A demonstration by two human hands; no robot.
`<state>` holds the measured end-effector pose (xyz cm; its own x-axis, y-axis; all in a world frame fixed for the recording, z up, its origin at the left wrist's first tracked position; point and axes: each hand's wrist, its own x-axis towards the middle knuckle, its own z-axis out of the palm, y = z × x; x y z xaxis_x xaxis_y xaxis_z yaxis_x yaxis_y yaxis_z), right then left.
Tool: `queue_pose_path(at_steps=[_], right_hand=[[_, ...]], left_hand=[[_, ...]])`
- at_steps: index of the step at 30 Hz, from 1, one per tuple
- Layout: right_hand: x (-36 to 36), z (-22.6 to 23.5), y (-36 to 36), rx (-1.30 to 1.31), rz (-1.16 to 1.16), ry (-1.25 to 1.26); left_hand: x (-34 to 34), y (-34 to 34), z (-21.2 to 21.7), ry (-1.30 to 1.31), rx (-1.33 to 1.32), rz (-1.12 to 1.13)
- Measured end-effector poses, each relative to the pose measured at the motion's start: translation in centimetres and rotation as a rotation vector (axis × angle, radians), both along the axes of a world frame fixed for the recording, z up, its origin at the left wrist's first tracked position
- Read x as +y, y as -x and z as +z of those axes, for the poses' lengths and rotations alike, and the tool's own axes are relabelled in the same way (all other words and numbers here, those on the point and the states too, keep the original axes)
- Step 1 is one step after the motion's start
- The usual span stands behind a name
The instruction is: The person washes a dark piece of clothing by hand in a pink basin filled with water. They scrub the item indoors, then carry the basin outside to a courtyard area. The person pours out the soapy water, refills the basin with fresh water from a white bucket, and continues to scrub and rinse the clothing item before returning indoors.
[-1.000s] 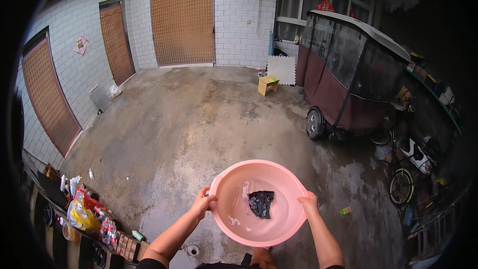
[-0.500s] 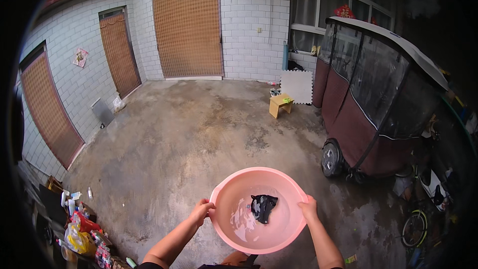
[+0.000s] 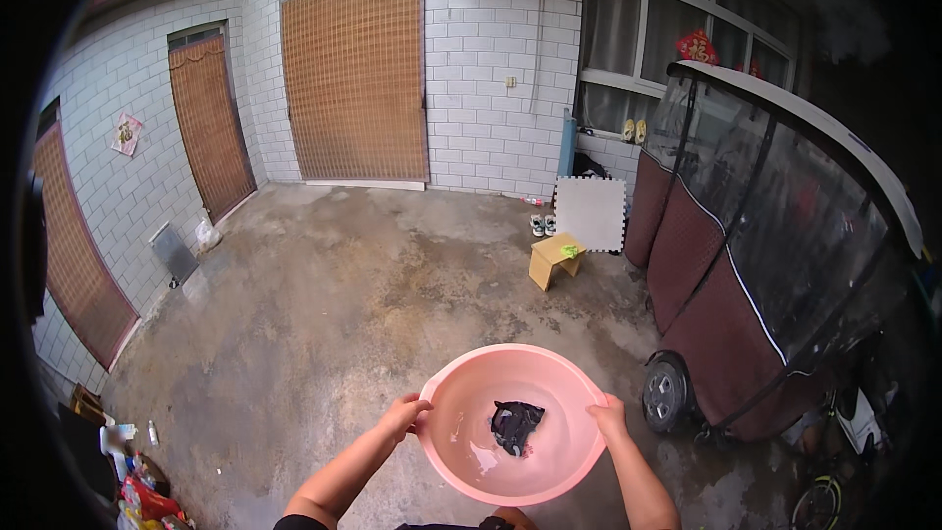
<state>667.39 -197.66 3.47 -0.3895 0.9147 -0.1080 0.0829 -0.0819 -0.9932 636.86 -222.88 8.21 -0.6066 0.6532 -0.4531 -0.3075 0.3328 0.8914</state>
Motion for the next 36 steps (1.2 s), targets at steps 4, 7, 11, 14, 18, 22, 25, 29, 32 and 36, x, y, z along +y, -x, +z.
queue_pose_path(at_steps=[4, 7, 11, 14, 18, 22, 25, 29, 32, 36], right_hand=[[9.2, -0.2, 8.9, 0.023, 0.039, -0.030], [15.7, 0.0, 16.5, 0.031, 0.067, -0.047], [23.7, -0.4, 25.7, 0.012, 0.066, -0.046], [30.0, 0.5, 33.7, 0.021, 0.122, -0.042], [37.6, 1.4, 43.4, 0.021, 0.180, 0.018], [45.2, 0.6, 52.1, 0.043, 0.172, 0.027], [50.5, 1.9, 58.8, 0.014, 0.153, 0.026], [59.4, 2.0, 67.0, 0.046, 0.149, 0.056], [65.8, 2.8, 73.7, 0.019, 0.150, 0.024], [75.3, 2.0, 83.0, -0.035, 0.168, -0.088]], left_hand=[[8.4, 8.0, -1.3, 0.044, 0.006, -0.009], [13.9, 14.4, -3.6, 0.096, 0.053, 0.074], [21.0, 22.2, -0.9, 0.097, 0.062, 0.114], [25.9, 28.8, 0.2, 0.095, 0.075, 0.157], [33.0, 38.0, 1.3, 0.110, 0.113, 0.126], [41.7, 48.3, 1.6, 0.100, 0.162, 0.098], [47.6, 55.6, 0.3, 0.140, 0.243, 0.118], [56.9, 64.4, 2.0, 0.187, 0.198, 0.046], [62.9, 70.7, 1.2, 0.134, 0.209, 0.117], [70.8, 78.9, 0.2, 0.127, 0.183, 0.180]])
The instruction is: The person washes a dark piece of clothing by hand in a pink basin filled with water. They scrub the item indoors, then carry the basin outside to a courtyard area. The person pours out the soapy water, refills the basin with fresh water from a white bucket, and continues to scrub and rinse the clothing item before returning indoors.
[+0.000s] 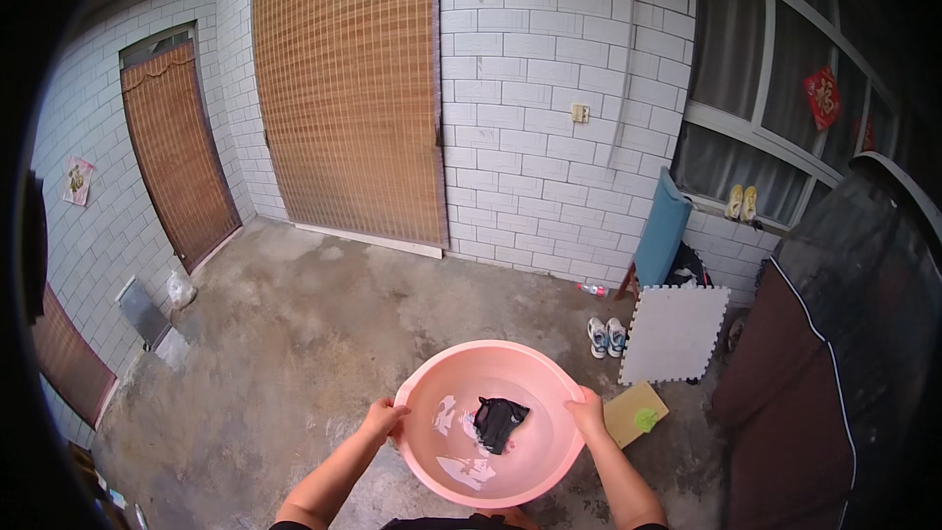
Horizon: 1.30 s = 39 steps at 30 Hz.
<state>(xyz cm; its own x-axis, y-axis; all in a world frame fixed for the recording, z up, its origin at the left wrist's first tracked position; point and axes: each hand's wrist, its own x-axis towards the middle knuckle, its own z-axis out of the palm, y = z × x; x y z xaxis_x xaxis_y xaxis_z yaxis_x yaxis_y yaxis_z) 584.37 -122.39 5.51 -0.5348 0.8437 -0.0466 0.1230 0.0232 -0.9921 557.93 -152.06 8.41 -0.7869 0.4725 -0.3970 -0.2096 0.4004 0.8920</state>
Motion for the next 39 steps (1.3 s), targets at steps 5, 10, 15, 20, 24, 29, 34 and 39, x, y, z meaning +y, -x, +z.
queue_pose_path(at_steps=[5, 10, 15, 20, 24, 29, 34, 39], right_hand=[[11.9, 0.1, 12.5, -0.109, 0.053, -0.075], [20.5, 2.3, 25.8, -0.047, 0.139, -0.012], [27.5, 2.5, 38.0, 0.002, 0.170, 0.005], [33.8, 4.2, 51.0, -0.049, 0.179, 0.022], [39.2, 6.0, 61.3, -0.072, 0.263, 0.072], [48.0, 4.0, 75.2, -0.035, 0.224, -0.017], [53.9, 3.8, 87.3, -0.031, 0.395, -0.065], [59.6, 5.8, 98.8, -0.061, 0.482, -0.141]], left_hand=[[8.7, 9.1, 0.8, 0.046, -0.041, 0.076], [16.3, 19.9, 2.4, 0.017, 0.026, 0.155], [23.7, 32.0, 2.7, -0.046, 0.065, 0.175], [29.7, 44.6, 3.8, 0.062, 0.115, 0.173], [34.2, 53.3, 6.0, 0.059, 0.073, 0.225], [40.4, 62.0, 7.7, 0.029, 0.153, 0.369], [45.2, 70.1, 5.6, -0.038, 0.079, 0.515], [49.9, 77.2, 6.0, -0.040, 0.010, 0.611]])
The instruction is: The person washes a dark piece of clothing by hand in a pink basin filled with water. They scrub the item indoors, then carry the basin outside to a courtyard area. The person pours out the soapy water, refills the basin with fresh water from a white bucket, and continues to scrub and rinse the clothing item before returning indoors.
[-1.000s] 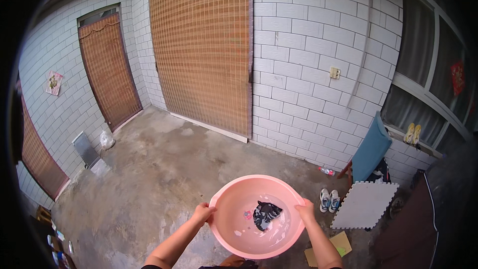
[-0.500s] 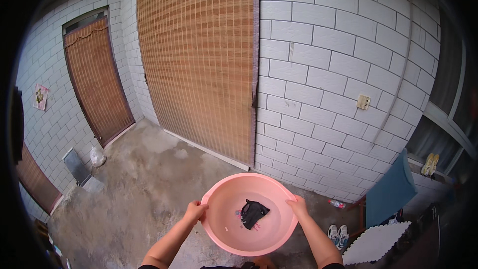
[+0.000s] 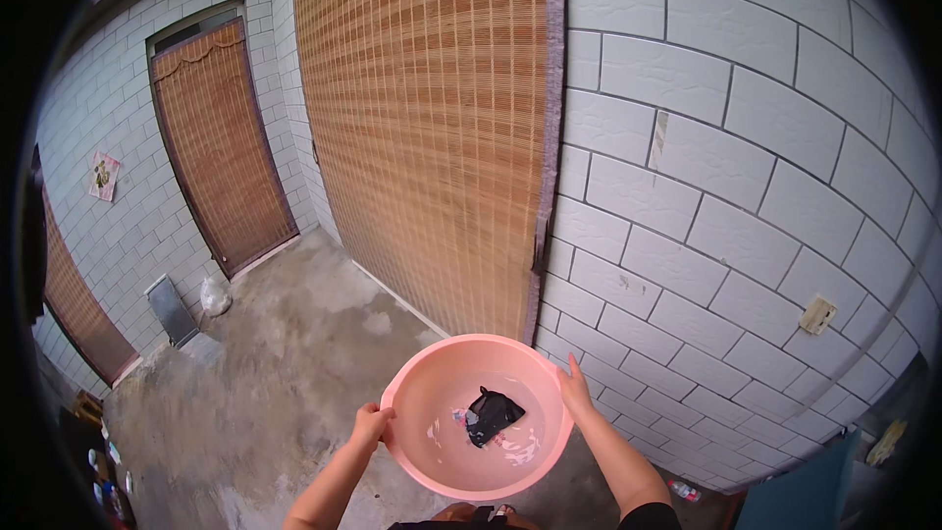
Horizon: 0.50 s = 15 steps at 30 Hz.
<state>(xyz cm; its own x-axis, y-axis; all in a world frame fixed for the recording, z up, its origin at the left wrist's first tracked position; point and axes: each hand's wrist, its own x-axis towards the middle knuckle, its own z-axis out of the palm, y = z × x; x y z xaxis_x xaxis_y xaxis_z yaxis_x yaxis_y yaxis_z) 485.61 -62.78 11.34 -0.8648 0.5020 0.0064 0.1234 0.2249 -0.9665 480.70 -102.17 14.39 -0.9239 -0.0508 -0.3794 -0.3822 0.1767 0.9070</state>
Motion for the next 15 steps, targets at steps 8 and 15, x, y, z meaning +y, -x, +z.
queue_pose_path(at_steps=[8, 15], right_hand=[[6.8, 3.2, 16.0, -0.084, 0.158, 0.280], [10.1, 0.6, 25.4, -0.159, 0.119, 0.063]], left_hand=[[6.1, 9.9, 0.2, -0.081, -0.002, 0.066], [10.3, 16.2, 0.1, -0.064, -0.002, 0.167]])
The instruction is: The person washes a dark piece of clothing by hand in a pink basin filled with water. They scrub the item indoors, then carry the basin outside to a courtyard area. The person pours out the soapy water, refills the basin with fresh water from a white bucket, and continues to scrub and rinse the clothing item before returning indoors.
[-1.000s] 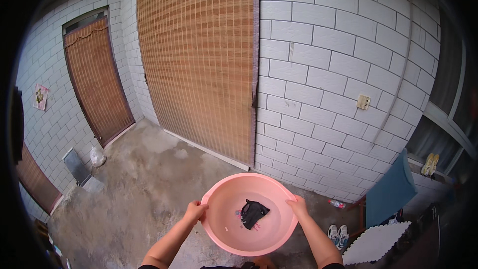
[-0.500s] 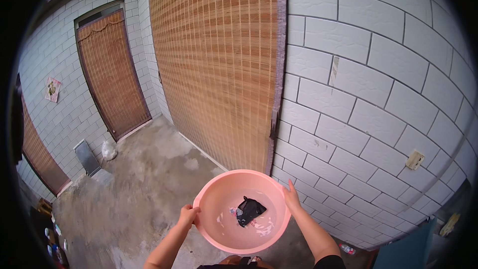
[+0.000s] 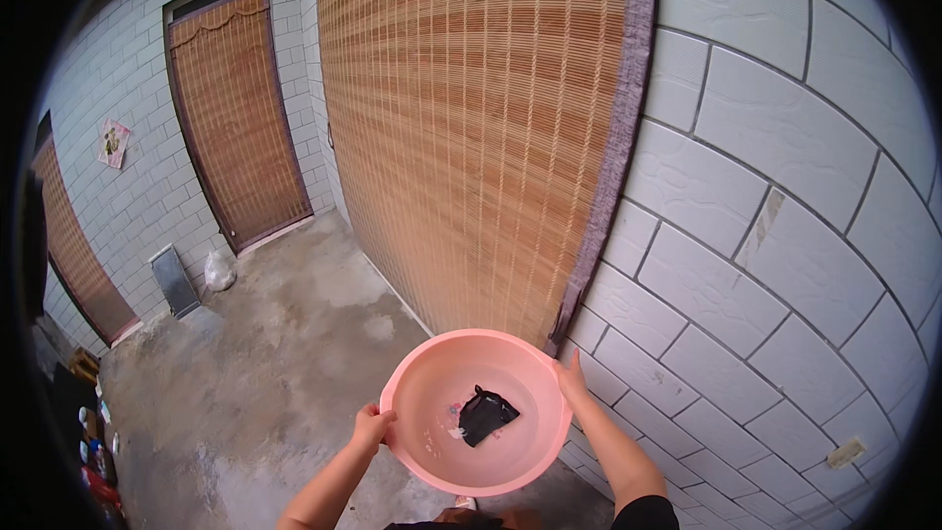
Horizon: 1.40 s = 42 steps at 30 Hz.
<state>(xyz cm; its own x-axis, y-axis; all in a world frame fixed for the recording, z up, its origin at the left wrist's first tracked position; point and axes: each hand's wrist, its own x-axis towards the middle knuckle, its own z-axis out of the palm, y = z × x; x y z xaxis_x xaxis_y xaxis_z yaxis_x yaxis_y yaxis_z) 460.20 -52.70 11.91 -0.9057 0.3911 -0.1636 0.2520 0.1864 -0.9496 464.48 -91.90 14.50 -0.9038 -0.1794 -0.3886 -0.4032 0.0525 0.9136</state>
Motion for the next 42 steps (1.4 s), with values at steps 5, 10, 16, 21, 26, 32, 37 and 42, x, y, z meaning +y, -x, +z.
queue_pose_path(at_steps=[5, 10, 16, 21, 26, 32, 37, 42], right_hand=[[1.2, -2.2, 5.4, 0.063, 0.085, -0.064], [0.1, -1.2, 6.4, 0.026, 0.144, 0.015], [-0.3, -2.5, 4.9, 0.065, 0.326, -0.099], [-2.7, -0.8, 4.1, -0.056, 0.662, -0.152], [-10.8, 3.1, 1.5, -0.086, 1.021, -0.182], [-18.1, 7.7, -1.8, -0.245, 1.454, 0.069], [-24.3, 8.8, -6.0, -0.361, 1.753, 0.148], [-38.3, 12.0, -4.5, -0.337, 1.985, 0.164]], left_hand=[[1.4, 2.2, -1.2, 0.037, -0.020, 0.094], [2.8, 1.2, -2.0, 0.106, 0.070, 0.303], [2.8, -2.1, -1.8, 0.153, 0.095, 0.584], [0.5, -8.5, -1.9, 0.148, 0.082, 0.741], [-5.2, -18.0, 0.1, 0.159, 0.053, 0.924], [-2.7, -29.2, 4.7, 0.111, 0.052, 1.235], [-0.7, -38.9, 6.5, 0.046, 0.117, 1.433], [-2.7, -40.6, 9.2, 0.056, 0.196, 1.666]])
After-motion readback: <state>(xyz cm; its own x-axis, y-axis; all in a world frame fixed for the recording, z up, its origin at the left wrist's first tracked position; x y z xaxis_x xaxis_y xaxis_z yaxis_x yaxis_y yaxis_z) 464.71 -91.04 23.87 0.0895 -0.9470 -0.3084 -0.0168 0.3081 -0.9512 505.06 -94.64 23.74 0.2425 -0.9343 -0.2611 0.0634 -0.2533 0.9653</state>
